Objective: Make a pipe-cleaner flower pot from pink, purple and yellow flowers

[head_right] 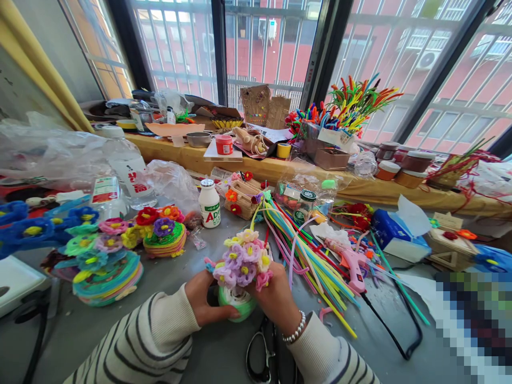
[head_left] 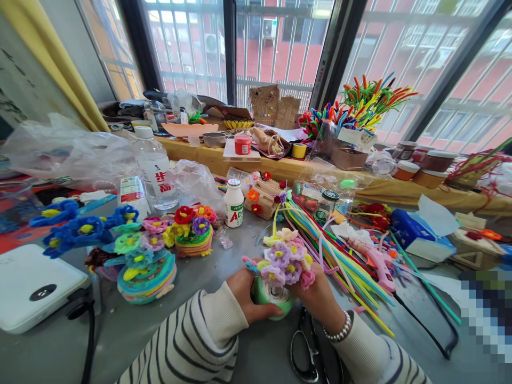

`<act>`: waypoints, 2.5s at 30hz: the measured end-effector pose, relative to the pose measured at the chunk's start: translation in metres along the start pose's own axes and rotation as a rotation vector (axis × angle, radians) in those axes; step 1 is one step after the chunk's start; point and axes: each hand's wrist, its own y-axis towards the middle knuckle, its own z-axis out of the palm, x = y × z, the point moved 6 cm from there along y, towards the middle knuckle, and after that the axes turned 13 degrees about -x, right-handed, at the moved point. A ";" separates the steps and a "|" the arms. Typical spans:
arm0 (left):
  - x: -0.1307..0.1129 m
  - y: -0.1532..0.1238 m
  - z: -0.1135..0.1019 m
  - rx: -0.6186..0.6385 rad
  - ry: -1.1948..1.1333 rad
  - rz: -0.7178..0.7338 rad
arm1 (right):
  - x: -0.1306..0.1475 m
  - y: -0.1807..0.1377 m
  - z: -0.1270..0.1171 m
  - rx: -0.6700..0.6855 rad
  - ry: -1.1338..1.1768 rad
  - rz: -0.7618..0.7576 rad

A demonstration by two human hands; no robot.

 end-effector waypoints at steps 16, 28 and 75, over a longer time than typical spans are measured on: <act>-0.002 0.001 0.001 0.027 -0.022 0.019 | -0.004 -0.002 0.002 0.022 0.014 0.046; -0.001 0.001 0.003 0.070 -0.015 0.021 | -0.003 -0.001 0.000 -0.006 -0.039 -0.007; 0.002 0.011 0.000 -0.241 -0.104 0.047 | -0.011 -0.004 0.004 -0.017 0.068 0.083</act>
